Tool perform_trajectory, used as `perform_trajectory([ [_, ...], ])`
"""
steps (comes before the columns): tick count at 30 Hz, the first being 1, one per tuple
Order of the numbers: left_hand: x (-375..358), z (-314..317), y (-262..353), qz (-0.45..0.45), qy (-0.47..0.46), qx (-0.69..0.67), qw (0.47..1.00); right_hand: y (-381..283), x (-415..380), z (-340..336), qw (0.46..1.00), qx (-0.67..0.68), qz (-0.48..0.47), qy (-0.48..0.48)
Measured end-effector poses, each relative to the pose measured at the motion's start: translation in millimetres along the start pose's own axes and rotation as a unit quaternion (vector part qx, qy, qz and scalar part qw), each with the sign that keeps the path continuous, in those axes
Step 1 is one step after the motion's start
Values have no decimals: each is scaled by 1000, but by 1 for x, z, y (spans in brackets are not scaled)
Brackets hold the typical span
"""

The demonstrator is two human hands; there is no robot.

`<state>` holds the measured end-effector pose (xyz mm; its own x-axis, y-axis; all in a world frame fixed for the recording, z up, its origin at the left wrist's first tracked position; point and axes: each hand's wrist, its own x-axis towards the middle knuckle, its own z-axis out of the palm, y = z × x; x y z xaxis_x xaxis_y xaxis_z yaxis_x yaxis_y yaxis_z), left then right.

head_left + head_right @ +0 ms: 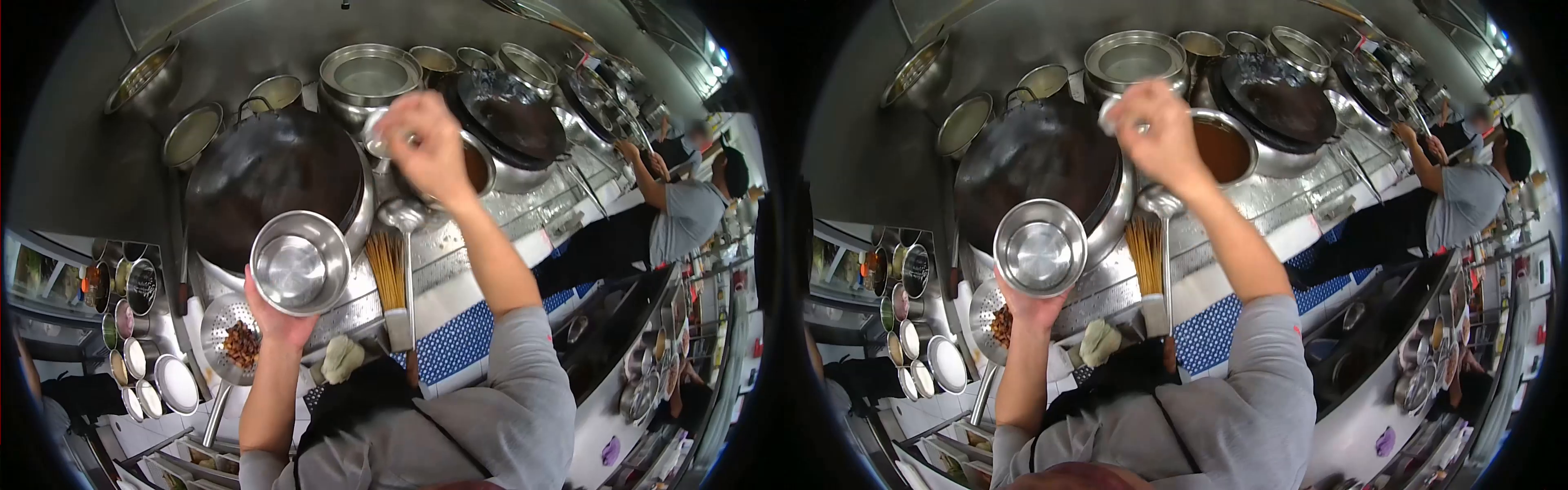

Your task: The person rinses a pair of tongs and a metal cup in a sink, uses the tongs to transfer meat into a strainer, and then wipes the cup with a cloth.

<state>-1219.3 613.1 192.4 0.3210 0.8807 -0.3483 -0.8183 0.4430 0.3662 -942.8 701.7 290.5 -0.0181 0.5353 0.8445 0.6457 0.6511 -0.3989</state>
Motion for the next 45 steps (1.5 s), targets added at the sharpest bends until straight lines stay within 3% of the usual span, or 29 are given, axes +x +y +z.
perform_trajectory([
  [4,11,-26,3,66,2,-66,996,87,107,-28,953,-117,-207,189],
  [6,0,-17,8,81,26,-93,992,102,159,-43,873,-190,-337,297],
  [8,-11,-32,16,103,-23,-49,993,131,184,-49,878,-229,-253,336],
  [9,-15,-47,21,120,35,-83,989,167,195,-46,900,-199,-184,341],
  [11,-26,-26,23,152,7,-70,986,282,199,-36,903,-377,5,206],
  [12,-31,-21,25,153,-6,-58,987,322,188,-28,875,-455,103,128],
  [14,-37,-20,31,146,-32,-49,988,344,156,-10,883,-392,175,191],
  [16,-41,-28,32,156,-29,-33,987,326,133,6,904,-303,193,231],
  [18,-40,-33,33,148,-54,-28,987,257,103,22,934,-190,165,254],
  [20,-37,-38,30,132,-77,-48,987,186,57,38,966,33,154,205],
  [22,-34,-28,21,140,-79,-70,985,84,-2,52,952,157,226,133],
  [23,-35,-29,20,122,-56,-79,988,50,-35,60,953,182,223,96],
  [24,-33,-43,22,98,-91,-58,989,27,-72,71,951,200,226,62],
  [27,-38,-38,19,21,-160,-91,983,-64,-154,78,905,259,336,-26],
  [28,-40,-49,20,4,-130,-115,985,-87,-173,81,886,295,354,-40],
  [30,-45,-98,25,-31,-23,-174,984,-120,-203,75,907,233,345,-66],
  [31,-56,-107,30,-27,-29,-151,988,-132,-222,76,890,237,384,-61],
  [33,-71,-115,29,-37,-51,-137,989,-169,-224,65,917,163,355,-77],
  [38,-121,-143,30,-105,-171,-125,972,-254,-255,62,921,125,363,-62],
  [42,-152,-164,23,-166,-182,-172,954,-318,-277,55,934,83,345,-47],
  [45,-177,-167,11,-214,-176,-151,949,-345,-297,44,919,89,383,-19],
])
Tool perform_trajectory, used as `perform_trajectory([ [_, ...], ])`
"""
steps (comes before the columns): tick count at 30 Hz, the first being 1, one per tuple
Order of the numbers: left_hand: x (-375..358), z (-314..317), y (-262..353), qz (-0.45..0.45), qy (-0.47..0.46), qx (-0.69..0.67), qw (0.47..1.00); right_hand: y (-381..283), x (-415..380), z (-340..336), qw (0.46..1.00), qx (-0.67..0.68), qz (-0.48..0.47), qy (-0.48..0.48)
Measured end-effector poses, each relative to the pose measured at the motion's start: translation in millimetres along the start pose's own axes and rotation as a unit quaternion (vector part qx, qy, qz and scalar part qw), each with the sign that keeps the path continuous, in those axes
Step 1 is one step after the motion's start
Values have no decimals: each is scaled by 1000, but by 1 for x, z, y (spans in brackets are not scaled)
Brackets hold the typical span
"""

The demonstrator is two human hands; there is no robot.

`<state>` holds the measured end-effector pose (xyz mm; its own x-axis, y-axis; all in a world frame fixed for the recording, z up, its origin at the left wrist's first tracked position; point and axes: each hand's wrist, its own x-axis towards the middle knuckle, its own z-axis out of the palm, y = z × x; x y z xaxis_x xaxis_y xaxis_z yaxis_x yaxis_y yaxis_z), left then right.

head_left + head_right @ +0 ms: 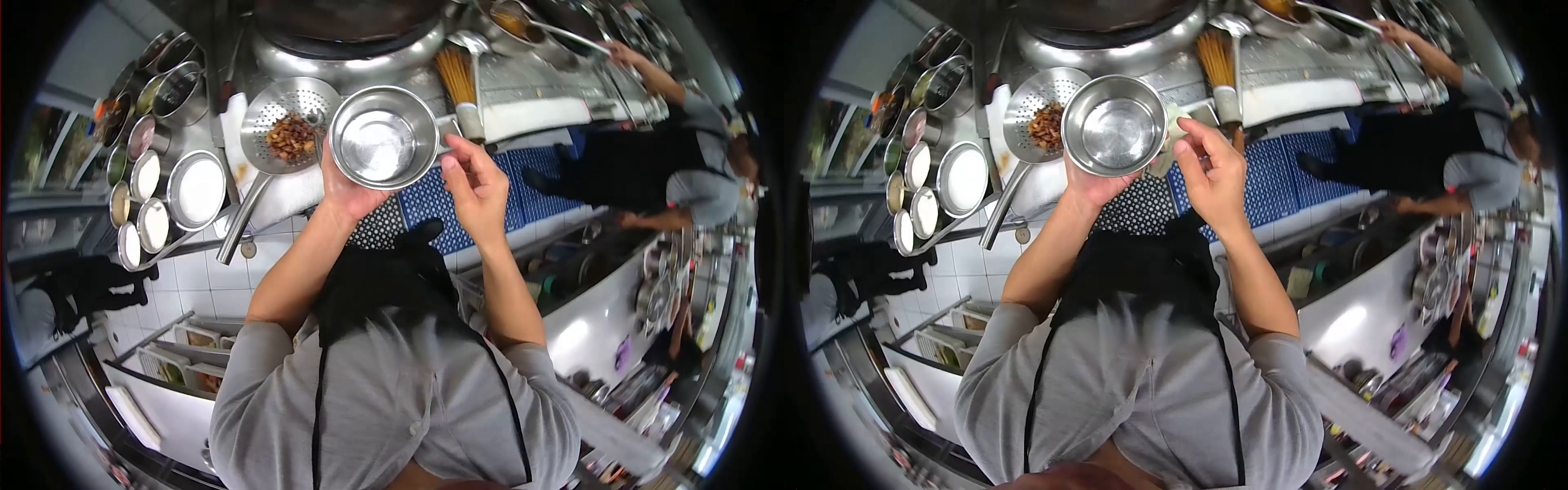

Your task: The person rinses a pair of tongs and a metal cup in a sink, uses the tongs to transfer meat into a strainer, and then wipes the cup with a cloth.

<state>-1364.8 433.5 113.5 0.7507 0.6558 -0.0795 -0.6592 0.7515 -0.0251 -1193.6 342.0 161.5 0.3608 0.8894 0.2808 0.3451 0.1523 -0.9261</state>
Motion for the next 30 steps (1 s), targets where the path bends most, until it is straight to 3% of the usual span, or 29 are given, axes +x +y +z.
perform_trajectory([
  [6,-6,-7,-43,-97,31,40,994,-15,-38,-23,985,135,98,44],
  [17,0,-26,-88,-148,87,113,979,5,-81,-61,961,173,204,64],
  [18,-3,-32,-85,-178,50,119,975,5,-83,-61,959,175,213,71],
  [21,-8,-38,-86,-164,120,156,967,10,-87,-61,955,169,233,71],
  [26,-22,-56,-74,-127,103,237,958,22,-94,-55,959,167,222,54],
  [30,-28,-75,-64,-84,116,388,911,30,-103,-51,960,149,228,71],
])
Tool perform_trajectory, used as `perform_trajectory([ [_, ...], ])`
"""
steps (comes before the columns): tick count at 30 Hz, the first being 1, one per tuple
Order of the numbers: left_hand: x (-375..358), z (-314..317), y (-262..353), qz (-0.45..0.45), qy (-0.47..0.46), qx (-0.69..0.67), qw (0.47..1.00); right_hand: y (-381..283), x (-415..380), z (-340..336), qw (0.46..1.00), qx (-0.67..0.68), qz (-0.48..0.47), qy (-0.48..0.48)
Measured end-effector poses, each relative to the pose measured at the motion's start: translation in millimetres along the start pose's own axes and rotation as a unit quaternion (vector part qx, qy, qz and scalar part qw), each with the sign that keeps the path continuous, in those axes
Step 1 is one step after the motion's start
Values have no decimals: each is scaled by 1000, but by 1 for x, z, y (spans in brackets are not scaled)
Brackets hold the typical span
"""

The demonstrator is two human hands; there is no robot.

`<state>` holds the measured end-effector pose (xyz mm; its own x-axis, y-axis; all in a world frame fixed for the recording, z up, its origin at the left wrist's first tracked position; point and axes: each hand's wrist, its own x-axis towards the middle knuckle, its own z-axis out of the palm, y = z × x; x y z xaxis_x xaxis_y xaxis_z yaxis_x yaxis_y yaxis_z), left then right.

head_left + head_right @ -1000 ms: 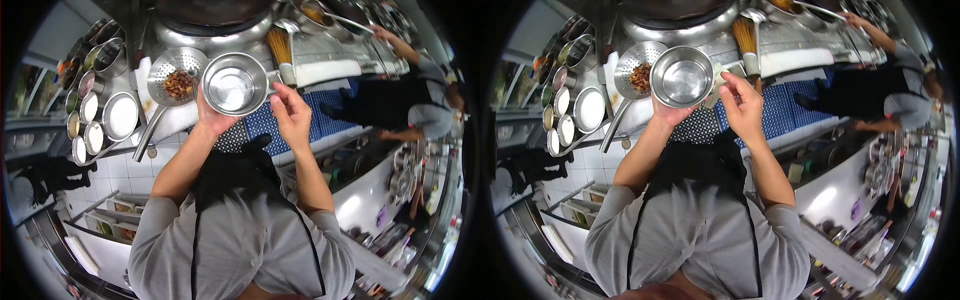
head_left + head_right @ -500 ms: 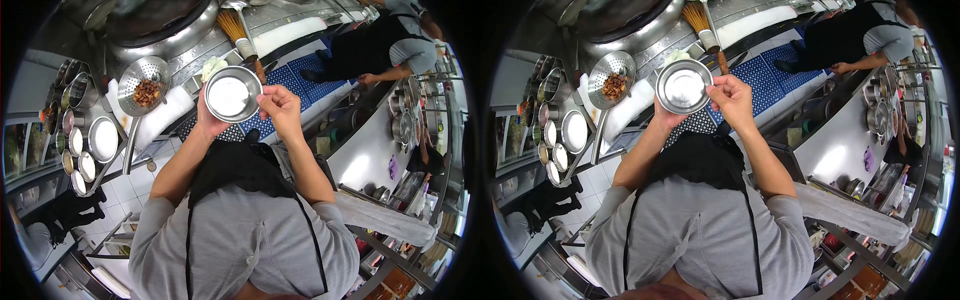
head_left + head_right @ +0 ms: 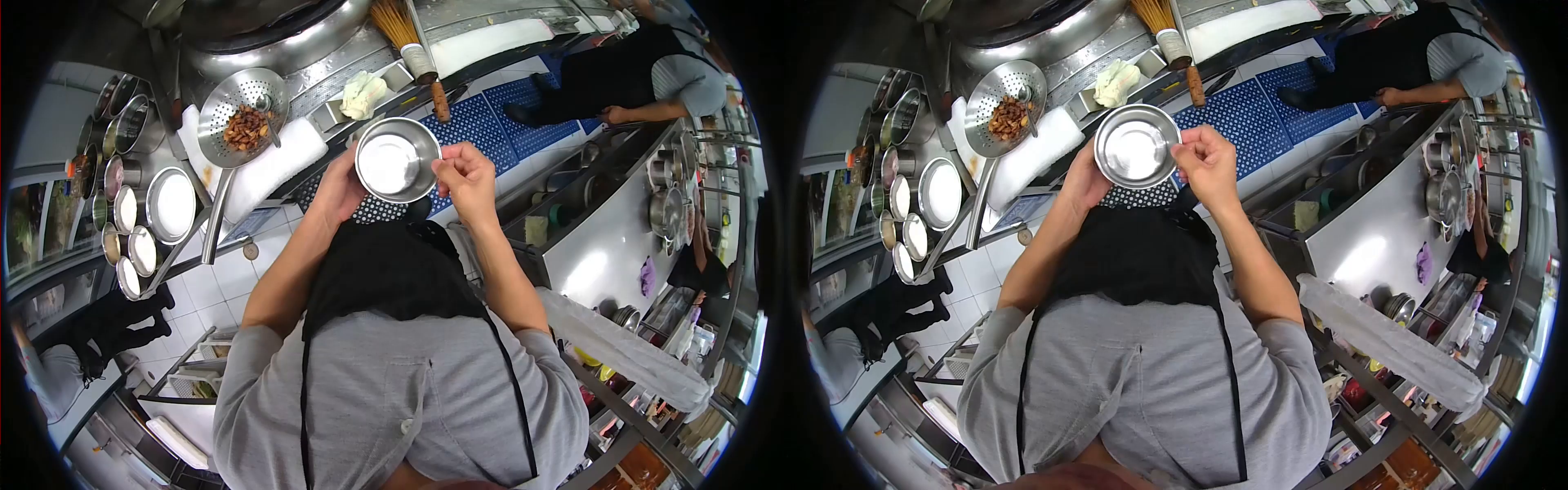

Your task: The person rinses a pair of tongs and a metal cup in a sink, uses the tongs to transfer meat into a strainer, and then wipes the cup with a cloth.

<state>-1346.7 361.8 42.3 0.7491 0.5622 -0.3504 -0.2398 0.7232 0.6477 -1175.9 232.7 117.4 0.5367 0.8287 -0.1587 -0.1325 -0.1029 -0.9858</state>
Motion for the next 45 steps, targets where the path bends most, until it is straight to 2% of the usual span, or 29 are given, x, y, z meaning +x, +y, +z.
perform_trajectory([
  [3,-12,-10,3,-12,-7,-22,1000,5,-4,5,1000,-5,7,12],
  [7,-30,-10,10,14,-20,89,996,16,-12,11,999,-17,23,29],
  [11,-37,-20,17,22,-27,104,994,19,-15,22,999,4,37,32],
  [15,-45,-36,17,61,26,113,991,14,-14,37,998,59,36,0],
  [20,-64,-38,31,137,-14,45,989,4,-11,57,995,94,12,-30],
  [23,-76,-41,38,141,-7,26,990,1,-8,69,992,104,25,-63],
  [25,-80,-49,36,138,9,14,990,7,-7,70,988,119,41,-86],
  [29,-84,-57,22,132,53,-23,989,27,-5,77,979,169,92,-74],
  [33,-87,-57,31,167,126,-62,976,43,8,72,975,111,178,-75],
  [39,-90,-40,64,217,188,-60,956,37,42,71,956,60,234,-165],
  [41,-86,-41,64,177,193,-88,961,36,51,74,954,63,220,-196],
  [43,-74,-45,54,164,236,-62,956,32,59,76,951,70,232,-194],
  [45,-56,-46,44,110,230,-128,959,33,65,71,958,74,221,-167],
])
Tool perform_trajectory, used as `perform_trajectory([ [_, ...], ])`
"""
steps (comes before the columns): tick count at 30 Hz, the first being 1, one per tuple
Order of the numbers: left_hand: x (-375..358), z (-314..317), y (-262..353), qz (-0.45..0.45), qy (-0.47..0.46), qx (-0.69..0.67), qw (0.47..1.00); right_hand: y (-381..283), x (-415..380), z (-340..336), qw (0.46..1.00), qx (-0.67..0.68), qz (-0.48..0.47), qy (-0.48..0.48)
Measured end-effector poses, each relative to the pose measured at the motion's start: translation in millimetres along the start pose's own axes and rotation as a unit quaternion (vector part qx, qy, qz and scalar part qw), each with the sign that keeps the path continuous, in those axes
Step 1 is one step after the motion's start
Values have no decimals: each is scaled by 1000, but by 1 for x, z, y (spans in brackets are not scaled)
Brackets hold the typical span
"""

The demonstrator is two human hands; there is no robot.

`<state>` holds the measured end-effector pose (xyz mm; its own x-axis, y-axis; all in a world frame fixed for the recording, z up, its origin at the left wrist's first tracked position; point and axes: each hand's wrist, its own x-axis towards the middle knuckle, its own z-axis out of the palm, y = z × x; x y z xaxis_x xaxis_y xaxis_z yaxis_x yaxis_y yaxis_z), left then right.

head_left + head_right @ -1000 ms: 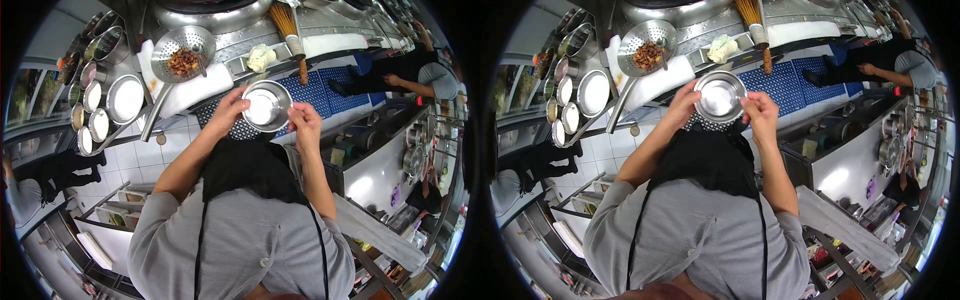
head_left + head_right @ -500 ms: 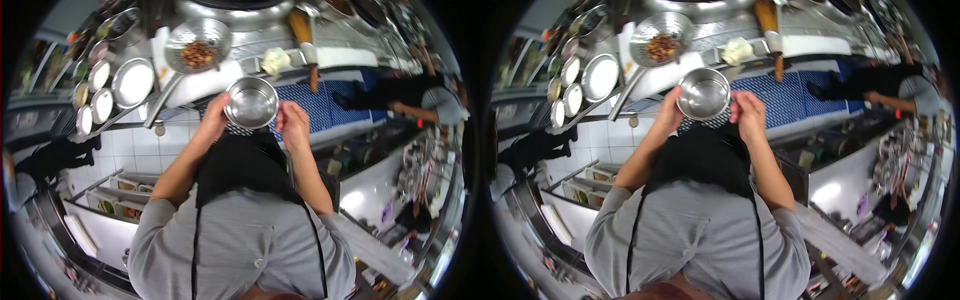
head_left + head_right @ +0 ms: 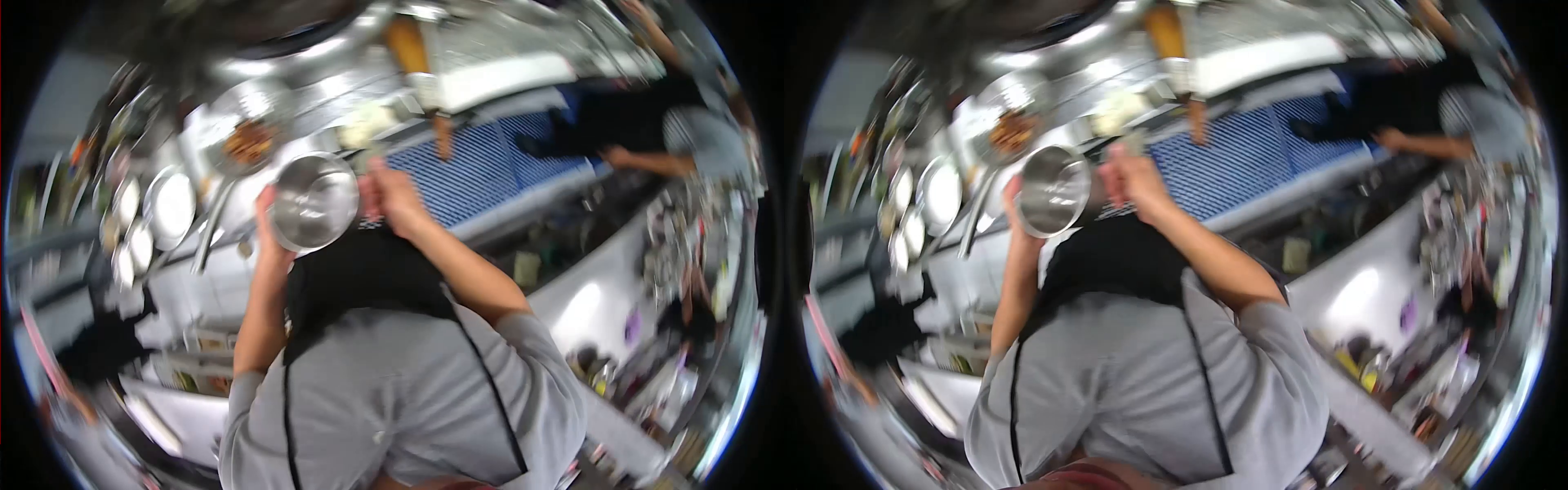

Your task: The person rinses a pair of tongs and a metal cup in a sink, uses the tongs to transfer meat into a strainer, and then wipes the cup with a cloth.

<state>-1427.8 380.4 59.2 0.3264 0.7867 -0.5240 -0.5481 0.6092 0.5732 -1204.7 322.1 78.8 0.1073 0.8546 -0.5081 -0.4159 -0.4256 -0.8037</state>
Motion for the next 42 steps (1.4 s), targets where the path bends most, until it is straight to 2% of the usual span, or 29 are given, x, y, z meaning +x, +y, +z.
perform_trajectory([
  [1,-2,19,-6,-9,-19,17,1000,3,4,-10,1000,7,-27,-15],
  [2,-4,41,-8,-20,-38,35,998,2,5,-17,998,-10,-52,25],
  [4,3,64,-22,-37,-65,91,993,4,2,-39,998,43,-34,17],
  [7,17,83,-43,-59,-108,169,978,30,0,-76,992,63,-18,107],
  [10,23,92,-59,-112,-184,181,960,58,-30,-114,979,80,-3,188],
  [11,28,86,-66,-140,-218,164,952,75,-36,-127,969,66,34,236],
  [13,24,93,-71,-178,-232,189,938,116,-59,-151,949,5,43,314],
  [14,21,96,-72,-190,-237,209,930,157,-67,-170,927,0,78,368],
  [15,14,105,-67,-204,-284,219,911,194,-84,-184,910,-49,84,402],
  [17,11,100,-66,-226,-311,241,891,261,-123,-196,868,-120,167,453],
  [18,11,91,-68,-233,-312,252,886,283,-148,-193,835,-194,247,451],
  [20,10,78,-67,-261,-307,246,882,352,-200,-190,839,-170,279,434],
  [22,10,68,-64,-281,-295,258,876,407,-230,-185,795,-179,417,403],
  [25,12,53,-63,-289,-298,273,868,398,-247,-140,806,-71,396,434],
  [28,14,50,-61,-282,-300,288,865,399,-229,-137,820,-54,383,423],
  [29,16,51,-62,-279,-302,294,863,385,-215,-134,818,-81,347,452],
  [32,20,70,-62,-267,-302,303,863,348,-168,-160,851,-201,253,414],
  [34,22,77,-64,-263,-299,305,865,337,-129,-192,877,-181,196,400],
  [35,23,82,-65,-268,-310,298,862,281,-121,-177,886,-180,140,403],
  [37,28,81,-68,-265,-328,298,856,225,-96,-159,894,-44,47,443],
  [38,29,84,-67,-267,-331,295,856,188,-93,-144,898,-26,15,440],
  [42,30,88,-63,-260,-335,316,849,91,-98,-91,896,117,-113,414],
])
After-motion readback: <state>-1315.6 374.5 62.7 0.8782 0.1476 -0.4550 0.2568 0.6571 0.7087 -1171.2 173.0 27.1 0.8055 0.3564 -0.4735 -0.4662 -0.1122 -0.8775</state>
